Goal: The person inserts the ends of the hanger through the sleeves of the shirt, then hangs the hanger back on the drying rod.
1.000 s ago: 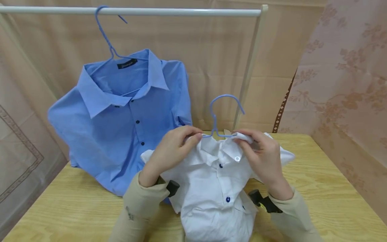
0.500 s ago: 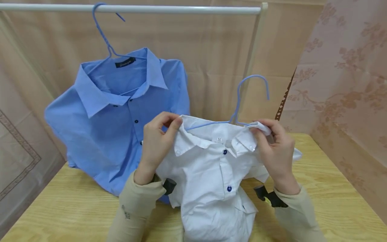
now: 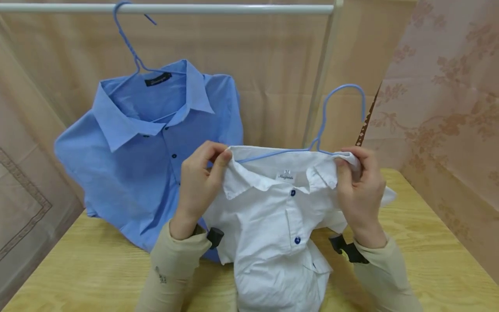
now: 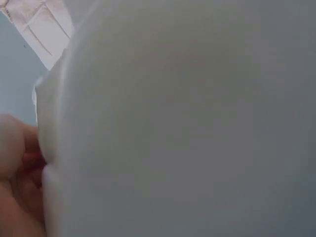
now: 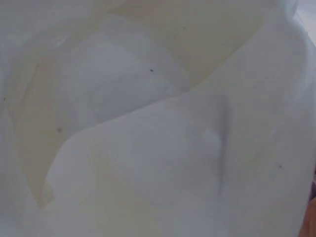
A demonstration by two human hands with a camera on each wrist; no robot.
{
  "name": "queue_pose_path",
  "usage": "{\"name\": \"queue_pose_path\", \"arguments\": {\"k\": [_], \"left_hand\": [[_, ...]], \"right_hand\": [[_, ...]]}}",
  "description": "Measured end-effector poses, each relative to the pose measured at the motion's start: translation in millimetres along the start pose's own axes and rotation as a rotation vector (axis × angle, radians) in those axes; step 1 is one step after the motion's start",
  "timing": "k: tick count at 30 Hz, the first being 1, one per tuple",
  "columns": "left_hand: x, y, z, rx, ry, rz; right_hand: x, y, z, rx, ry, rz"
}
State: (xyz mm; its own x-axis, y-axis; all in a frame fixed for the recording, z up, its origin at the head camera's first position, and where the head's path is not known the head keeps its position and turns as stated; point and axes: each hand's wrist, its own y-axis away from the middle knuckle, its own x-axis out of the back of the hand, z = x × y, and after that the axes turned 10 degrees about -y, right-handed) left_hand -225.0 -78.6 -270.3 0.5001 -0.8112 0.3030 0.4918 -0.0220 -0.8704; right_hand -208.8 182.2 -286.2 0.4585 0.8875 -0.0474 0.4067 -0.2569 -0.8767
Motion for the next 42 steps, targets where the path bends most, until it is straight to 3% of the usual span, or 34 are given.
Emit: {"name": "queue_pose_path", "arguments": {"k": [7,12,16,22,26,30,33,35,40,42], "left_hand": [[3.0,2.0,-6.3,-0.112,-0.192,-0.122],[3.7,1.1,-10.5,-0.128,-0.206,-0.129],[4.0,-0.3,-12.7,-0.123,-0.138,-0.044],[-0.6,0.0,-7.0,-0.055,0.007,0.191],[-5.1,1.8,-0.9,0.032,0.147,0.307],[-7.0,2.5,1.1,0.159,0.289,0.338],[-4.7,1.8,-1.3,0.232,0.288,0.272],[-1.4,1.3,-3.6,0.235,0.187,0.181],[6.4,1.5,-3.5,0.057,-0.150,-0.056],[8.0,1.8,-0.1,-0.016,-0.223,-0.142]], "right_hand": [[5.0,-2.3,1.0,-0.015,-0.026,0.065],[7.4,-5.2,1.3,-0.022,-0.058,0.099],[8.5,-9.0,2.2,-0.039,-0.128,0.154],[9.6,-12.2,-0.5,-0.061,-0.217,0.219],[8.2,-11.0,-3.0,-0.063,-0.219,0.210],[5.9,-9.3,-2.5,-0.073,-0.207,0.137],[4.6,-8.5,-0.3,-0.083,-0.163,0.063],[3.7,-8.0,1.1,-0.087,-0.133,0.029],[0.5,-3.1,1.2,-0.062,-0.116,0.002],[-0.9,-1.3,0.7,-0.040,-0.119,-0.003]]}}
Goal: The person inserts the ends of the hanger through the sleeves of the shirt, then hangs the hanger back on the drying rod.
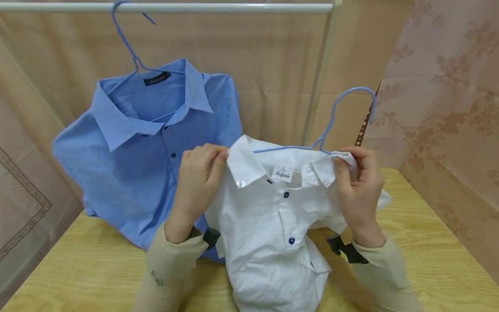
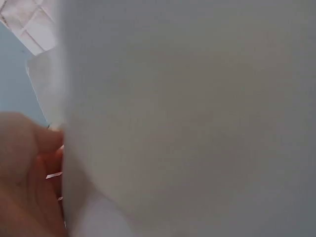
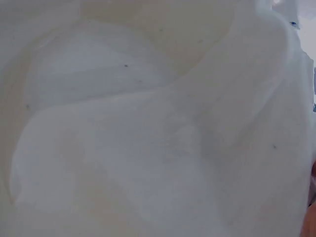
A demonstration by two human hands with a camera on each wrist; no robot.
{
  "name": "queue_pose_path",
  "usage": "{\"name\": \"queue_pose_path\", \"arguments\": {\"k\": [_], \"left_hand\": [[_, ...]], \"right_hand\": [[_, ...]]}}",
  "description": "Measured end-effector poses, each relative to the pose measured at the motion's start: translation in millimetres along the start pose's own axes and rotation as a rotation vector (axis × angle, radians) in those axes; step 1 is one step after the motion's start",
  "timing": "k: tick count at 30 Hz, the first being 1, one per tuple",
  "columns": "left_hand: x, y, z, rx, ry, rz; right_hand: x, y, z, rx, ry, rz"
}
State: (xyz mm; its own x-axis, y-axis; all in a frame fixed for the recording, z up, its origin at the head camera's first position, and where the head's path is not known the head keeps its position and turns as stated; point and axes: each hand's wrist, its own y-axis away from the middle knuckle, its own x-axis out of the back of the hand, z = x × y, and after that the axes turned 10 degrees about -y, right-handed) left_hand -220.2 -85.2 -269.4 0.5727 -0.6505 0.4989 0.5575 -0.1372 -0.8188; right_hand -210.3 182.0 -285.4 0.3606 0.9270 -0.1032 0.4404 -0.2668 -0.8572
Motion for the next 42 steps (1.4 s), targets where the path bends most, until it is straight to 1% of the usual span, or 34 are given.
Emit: {"name": "queue_pose_path", "arguments": {"k": [2,4,5,7,9,11,13,17,19,21,28,30,33,35,39,42], "left_hand": [[1.3,0.6,2.5,-0.055,-0.040,-0.061],[1.8,0.8,3.6,-0.103,-0.073,-0.085],[1.8,1.0,3.3,-0.124,-0.075,-0.086],[1.7,1.7,2.1,-0.156,-0.072,-0.068],[1.0,2.5,1.2,-0.173,-0.059,-0.048],[-0.5,3.7,0.6,-0.167,-0.041,-0.025],[-2.3,4.1,0.8,-0.143,-0.028,0.010],[-4.5,3.3,0.5,-0.073,-0.008,0.112],[-4.0,2.3,-0.6,-0.053,0.000,0.153],[-3.1,1.2,-2.2,-0.041,0.002,0.184],[-1.8,0.1,-7.8,-0.013,-0.004,0.288],[-0.3,0.9,-9.7,-0.007,-0.005,0.300],[2.5,1.4,-12.5,-0.004,-0.009,0.278],[4.6,2.1,-14.4,0.002,-0.016,0.243],[9.9,4.5,-21.0,0.048,-0.067,0.198],[16.9,4.7,-27.2,0.052,-0.118,0.120]], "right_hand": [[-1.1,1.0,0.0,0.014,0.001,-0.002],[-1.5,1.5,0.4,0.029,0.005,-0.005],[-1.6,1.7,0.6,0.033,0.006,-0.007],[-1.8,2.3,0.7,0.043,0.002,-0.016],[-2.3,3.1,0.4,0.057,-0.009,-0.029],[-2.9,3.7,0.0,0.070,-0.017,-0.041],[-3.4,3.3,-1.0,0.073,-0.028,-0.049],[-1.5,-0.1,-3.2,0.050,-0.038,-0.047],[0.8,-2.4,-3.5,0.035,-0.025,-0.049],[3.5,-4.8,-2.6,0.025,0.004,-0.057],[11.3,-7.7,6.9,0.025,0.176,-0.093],[12.8,-7.3,9.4,0.024,0.203,-0.096],[13.8,-6.6,12.6,0.019,0.231,-0.088],[13.7,-6.3,14.6,0.014,0.238,-0.079],[12.3,-6.2,16.4,0.001,0.251,-0.044],[10.0,-7.2,15.4,-0.004,0.257,-0.032]]}}
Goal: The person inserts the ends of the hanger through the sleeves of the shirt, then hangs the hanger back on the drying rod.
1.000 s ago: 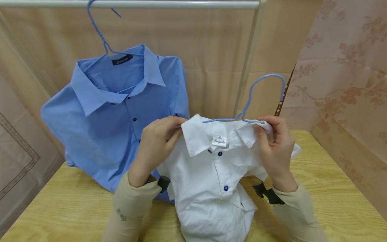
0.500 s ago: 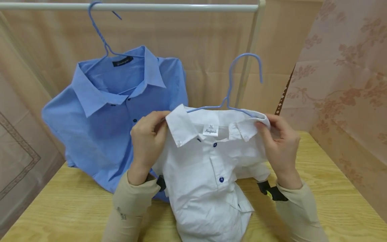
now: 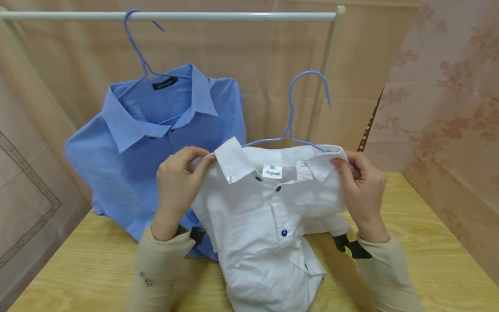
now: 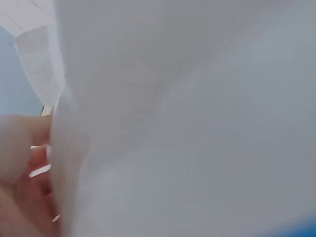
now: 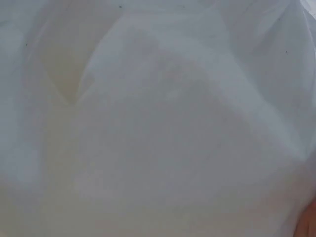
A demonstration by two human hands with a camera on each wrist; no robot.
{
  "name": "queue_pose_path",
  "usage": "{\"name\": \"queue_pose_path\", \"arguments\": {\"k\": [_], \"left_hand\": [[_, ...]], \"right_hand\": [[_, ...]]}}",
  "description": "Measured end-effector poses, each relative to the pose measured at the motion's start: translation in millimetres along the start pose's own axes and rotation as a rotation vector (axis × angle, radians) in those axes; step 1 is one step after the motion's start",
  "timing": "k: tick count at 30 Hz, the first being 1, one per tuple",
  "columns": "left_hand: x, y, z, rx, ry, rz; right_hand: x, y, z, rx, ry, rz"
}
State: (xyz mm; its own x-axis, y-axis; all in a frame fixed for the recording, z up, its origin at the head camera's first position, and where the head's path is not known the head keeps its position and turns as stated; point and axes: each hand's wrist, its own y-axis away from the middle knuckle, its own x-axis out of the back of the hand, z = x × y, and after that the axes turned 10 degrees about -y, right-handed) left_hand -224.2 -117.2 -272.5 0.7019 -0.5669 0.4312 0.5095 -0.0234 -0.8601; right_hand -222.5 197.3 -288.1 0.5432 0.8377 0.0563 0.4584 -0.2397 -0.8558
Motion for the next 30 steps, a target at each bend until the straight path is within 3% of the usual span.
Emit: {"name": "queue_pose_path", "arguments": {"k": [3,6,9,12,17,20,25,30], "left_hand": [[6.5,-2.1,-4.6,-0.010,-0.066,-0.097],[10.7,-5.4,-7.1,0.034,-0.157,-0.119],[12.5,-10.8,-10.7,0.105,-0.213,-0.035],[15.4,-17.9,-17.2,0.154,-0.204,0.093],[24.1,-27.9,-30.0,0.188,-0.252,0.279],[29.1,-35.2,-35.9,0.201,-0.298,0.362],[40.7,-49.8,-41.6,0.218,-0.346,0.418],[47.1,-61.5,-46.1,0.241,-0.376,0.395]], "right_hand": [[-3.7,-4.4,-1.7,0.005,-0.008,-0.019],[-9.9,-11.7,-4.1,0.009,-0.012,-0.050],[-19.1,-21.0,-6.0,0.004,-0.033,-0.102],[-33.2,-31.6,-6.8,0.008,-0.072,-0.172],[-59.7,-52.7,-11.5,0.009,-0.089,-0.289],[-72.8,-66.4,-16.5,-0.045,-0.051,-0.343],[-90.8,-84.7,-21.9,-0.121,-0.025,-0.381],[-105.1,-96.8,-24.0,-0.185,-0.033,-0.350]]}}
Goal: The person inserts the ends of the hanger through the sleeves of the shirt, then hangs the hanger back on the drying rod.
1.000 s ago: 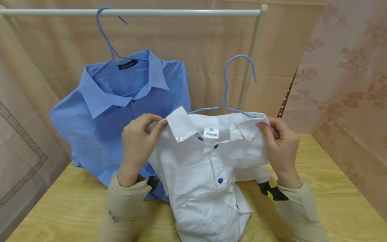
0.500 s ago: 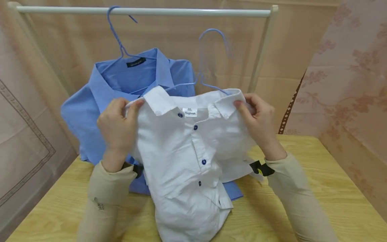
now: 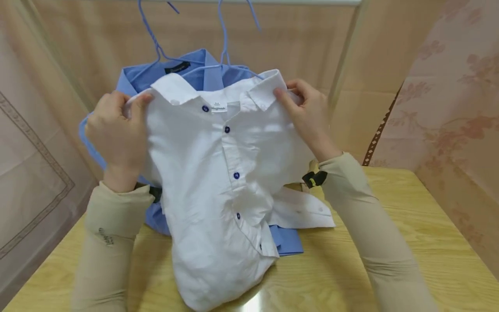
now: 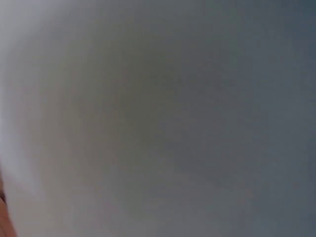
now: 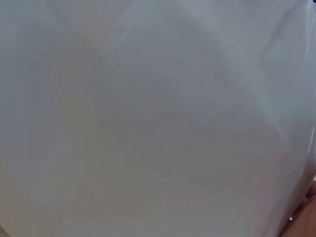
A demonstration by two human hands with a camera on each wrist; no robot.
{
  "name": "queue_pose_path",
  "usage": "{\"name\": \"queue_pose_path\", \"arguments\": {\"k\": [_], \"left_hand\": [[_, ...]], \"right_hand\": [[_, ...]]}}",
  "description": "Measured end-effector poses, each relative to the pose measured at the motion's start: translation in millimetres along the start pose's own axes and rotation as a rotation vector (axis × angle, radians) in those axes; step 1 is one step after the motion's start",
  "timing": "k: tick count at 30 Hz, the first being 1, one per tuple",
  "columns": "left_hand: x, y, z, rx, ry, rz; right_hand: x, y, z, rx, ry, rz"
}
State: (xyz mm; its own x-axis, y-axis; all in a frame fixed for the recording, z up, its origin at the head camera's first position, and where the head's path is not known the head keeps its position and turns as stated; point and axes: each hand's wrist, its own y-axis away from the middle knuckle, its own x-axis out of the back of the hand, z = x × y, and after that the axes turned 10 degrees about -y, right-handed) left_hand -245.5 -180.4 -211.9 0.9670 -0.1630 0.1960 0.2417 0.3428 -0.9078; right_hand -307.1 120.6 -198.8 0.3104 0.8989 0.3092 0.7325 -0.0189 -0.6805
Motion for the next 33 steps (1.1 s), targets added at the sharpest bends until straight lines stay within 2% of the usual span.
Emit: {"name": "queue_pose_path", "arguments": {"k": [7,13,17,20,24,27,33], "left_hand": [[4.6,-20.9,-2.7,0.059,-0.070,-0.046],[12.0,-37.7,-3.1,0.124,-0.165,-0.133],[12.9,-46.9,-3.6,0.154,-0.199,-0.166],[12.6,-55.9,-3.6,0.176,-0.230,-0.225],[10.1,-66.5,-1.8,0.164,-0.279,-0.307],[5.6,-70.1,-0.3,0.142,-0.280,-0.306],[-4.9,-68.3,0.9,0.122,-0.249,-0.273]], "right_hand": [[-13.7,-22.9,-9.0,-0.096,0.030,0.023],[-27.2,-45.3,-17.2,-0.221,0.006,-0.006],[-37.1,-59.8,-20.4,-0.235,-0.028,-0.005],[-43.9,-68.6,-21.3,-0.229,-0.033,0.000],[-50.3,-77.0,-18.7,-0.259,-0.019,-0.010],[-53.7,-80.4,-13.8,-0.281,-0.011,-0.026],[-59.7,-78.6,-2.1,-0.263,0.015,-0.038]]}}
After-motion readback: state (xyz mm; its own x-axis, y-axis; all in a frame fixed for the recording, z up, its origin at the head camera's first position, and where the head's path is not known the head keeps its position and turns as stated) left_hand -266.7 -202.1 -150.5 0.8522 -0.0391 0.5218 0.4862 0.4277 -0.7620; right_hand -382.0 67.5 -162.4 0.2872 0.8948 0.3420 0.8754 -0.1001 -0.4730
